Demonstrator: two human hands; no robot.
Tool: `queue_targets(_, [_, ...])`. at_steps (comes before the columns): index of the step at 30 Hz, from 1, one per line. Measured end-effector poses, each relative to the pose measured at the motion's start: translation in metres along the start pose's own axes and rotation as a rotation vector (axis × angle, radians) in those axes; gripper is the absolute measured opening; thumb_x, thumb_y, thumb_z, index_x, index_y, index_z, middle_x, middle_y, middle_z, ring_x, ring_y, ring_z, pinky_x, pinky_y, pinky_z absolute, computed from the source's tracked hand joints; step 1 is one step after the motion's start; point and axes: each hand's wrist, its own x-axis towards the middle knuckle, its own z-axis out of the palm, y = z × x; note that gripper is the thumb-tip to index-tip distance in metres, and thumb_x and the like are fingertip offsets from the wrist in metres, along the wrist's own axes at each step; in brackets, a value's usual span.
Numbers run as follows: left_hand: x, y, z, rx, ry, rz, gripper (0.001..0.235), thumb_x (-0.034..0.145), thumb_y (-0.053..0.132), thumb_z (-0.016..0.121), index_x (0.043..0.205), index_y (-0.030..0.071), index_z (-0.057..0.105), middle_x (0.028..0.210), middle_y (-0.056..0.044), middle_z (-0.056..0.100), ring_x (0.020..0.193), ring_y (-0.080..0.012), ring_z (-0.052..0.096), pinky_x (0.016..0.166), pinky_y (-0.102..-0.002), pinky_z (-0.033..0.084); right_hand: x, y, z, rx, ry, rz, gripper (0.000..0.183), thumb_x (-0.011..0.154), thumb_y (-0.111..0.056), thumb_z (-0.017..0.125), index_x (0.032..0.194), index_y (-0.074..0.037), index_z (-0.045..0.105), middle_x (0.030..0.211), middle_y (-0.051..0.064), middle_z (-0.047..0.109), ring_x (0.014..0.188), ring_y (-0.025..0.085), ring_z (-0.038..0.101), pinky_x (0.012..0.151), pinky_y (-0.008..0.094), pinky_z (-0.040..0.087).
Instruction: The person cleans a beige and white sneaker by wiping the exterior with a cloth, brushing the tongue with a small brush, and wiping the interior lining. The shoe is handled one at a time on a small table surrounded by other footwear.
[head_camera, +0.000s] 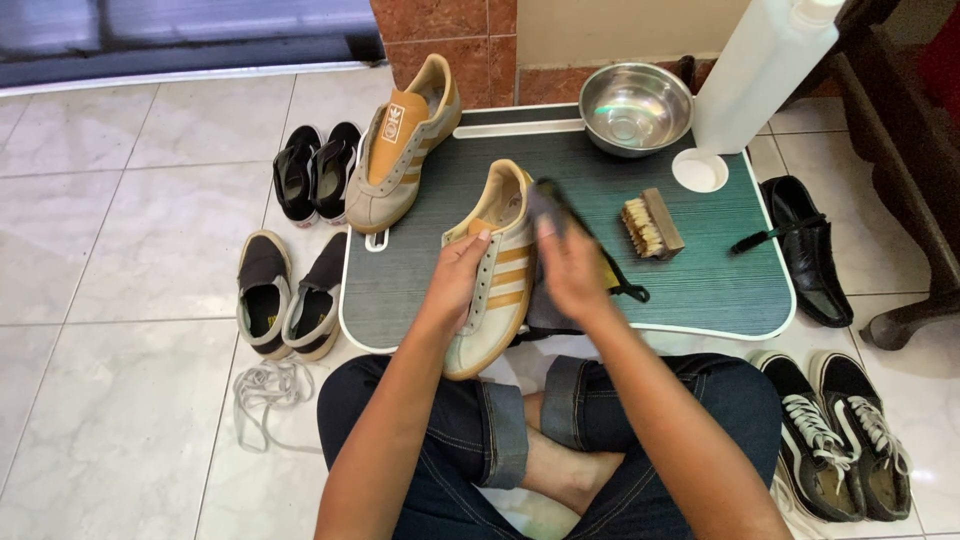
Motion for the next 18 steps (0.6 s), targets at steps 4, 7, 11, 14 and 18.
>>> queue_targets(4, [0.003, 0.004, 0.004, 0.017, 0.034, 0.041, 0.033, 0.111, 0.03, 0.06, 0.106, 0.005, 0.082, 0.091, -0.011, 0.08, 0.076, -0.0166, 0.074, 0.073, -0.035, 0.065, -0.018, -0.034, 0.027, -0.118, -0.112, -0.236, 0.046, 0.113, -0.014, 0.045, 0.153, 0.006, 0.054, 0.154, 0.037, 0.052, 0.143, 0.051, 0.049, 0.12, 0.06, 0.039])
queue_targets(7, [0.009, -0.01, -0.004, 0.017, 0.077, 0.11, 0.032, 0.111, 0.025, 0.059, 0.095, 0.007, 0.081, 0.08, -0.01, 0.078, 0.069, -0.0156, 0.075, 0.062, -0.033, 0.065, -0.045, -0.039, 0.036, -0.168, -0.14, -0.287, 0.047, 0.109, -0.009, 0.049, 0.154, 0.001, 0.056, 0.154, 0.031, 0.057, 0.14, 0.046, 0.055, 0.114, 0.055, 0.047])
queue_targets(11, [0.001, 0.002, 0.001, 0.055, 0.059, 0.111, 0.028, 0.11, 0.024, 0.061, 0.101, 0.006, 0.08, 0.083, -0.003, 0.073, 0.075, -0.0117, 0.065, 0.075, -0.03, 0.061, -0.072, -0.029, 0.036, -0.301, -0.219, -0.405, 0.044, 0.108, -0.018, 0.052, 0.148, -0.001, 0.063, 0.144, 0.03, 0.065, 0.127, 0.046, 0.066, 0.103, 0.055, 0.054])
queue_targets(14, [0.019, -0.025, -0.015, 0.13, 0.015, 0.117, 0.029, 0.111, 0.025, 0.06, 0.104, 0.006, 0.081, 0.086, -0.006, 0.077, 0.078, -0.0127, 0.068, 0.077, -0.031, 0.06, -0.092, -0.04, 0.031, -0.266, -0.269, -0.443, 0.042, 0.107, -0.021, 0.055, 0.143, -0.002, 0.067, 0.141, 0.024, 0.068, 0.124, 0.041, 0.071, 0.101, 0.052, 0.057])
queue_targets(18, [0.008, -0.012, -0.004, 0.217, -0.025, 0.109, 0.032, 0.113, 0.028, 0.058, 0.107, 0.009, 0.082, 0.091, -0.006, 0.079, 0.082, -0.0128, 0.071, 0.08, -0.03, 0.06, -0.108, -0.047, 0.017, -0.005, -0.347, -0.404, 0.036, 0.105, -0.014, 0.056, 0.134, 0.001, 0.072, 0.136, 0.023, 0.073, 0.121, 0.044, 0.072, 0.097, 0.052, 0.059])
